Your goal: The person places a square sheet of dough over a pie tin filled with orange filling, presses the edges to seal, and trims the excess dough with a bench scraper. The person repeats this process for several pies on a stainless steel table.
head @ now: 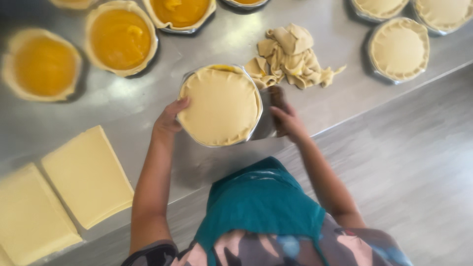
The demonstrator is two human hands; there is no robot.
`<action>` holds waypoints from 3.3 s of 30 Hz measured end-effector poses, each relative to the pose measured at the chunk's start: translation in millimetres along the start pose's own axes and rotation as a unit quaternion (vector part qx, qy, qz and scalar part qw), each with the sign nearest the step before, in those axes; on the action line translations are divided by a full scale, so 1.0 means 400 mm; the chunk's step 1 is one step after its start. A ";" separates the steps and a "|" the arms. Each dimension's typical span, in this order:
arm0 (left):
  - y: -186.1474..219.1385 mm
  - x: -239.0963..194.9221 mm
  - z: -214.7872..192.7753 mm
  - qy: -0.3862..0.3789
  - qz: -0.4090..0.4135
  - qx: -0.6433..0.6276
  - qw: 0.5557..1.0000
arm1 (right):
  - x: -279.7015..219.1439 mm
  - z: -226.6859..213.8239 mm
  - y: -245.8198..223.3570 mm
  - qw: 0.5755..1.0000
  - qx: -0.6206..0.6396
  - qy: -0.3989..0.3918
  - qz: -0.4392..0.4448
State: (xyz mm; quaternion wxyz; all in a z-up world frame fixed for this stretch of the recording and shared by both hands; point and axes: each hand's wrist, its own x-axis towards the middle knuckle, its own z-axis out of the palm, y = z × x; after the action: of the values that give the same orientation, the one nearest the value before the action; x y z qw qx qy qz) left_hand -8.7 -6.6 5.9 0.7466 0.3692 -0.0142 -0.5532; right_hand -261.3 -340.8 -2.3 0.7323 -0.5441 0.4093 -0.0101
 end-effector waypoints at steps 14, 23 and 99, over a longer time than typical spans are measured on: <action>-0.152 0.272 0.461 0.067 0.063 -0.021 0.996 | 0.073 -0.279 -0.065 0.976 -0.178 -0.114 -0.045; -0.355 0.475 0.717 0.056 0.146 -0.101 0.983 | 0.025 -0.448 -0.691 0.745 -0.429 0.061 -0.508; -0.909 1.464 1.410 -0.134 -0.011 -0.012 0.991 | 0.301 -1.626 -0.423 0.932 0.280 0.044 -0.226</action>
State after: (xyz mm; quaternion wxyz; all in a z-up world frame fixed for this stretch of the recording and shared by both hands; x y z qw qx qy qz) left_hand -320.7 -840.6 -17.0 0.7364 0.2831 -0.1033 -0.6057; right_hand -505.5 -978.0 15.9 0.8147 -0.3940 0.2878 -0.3134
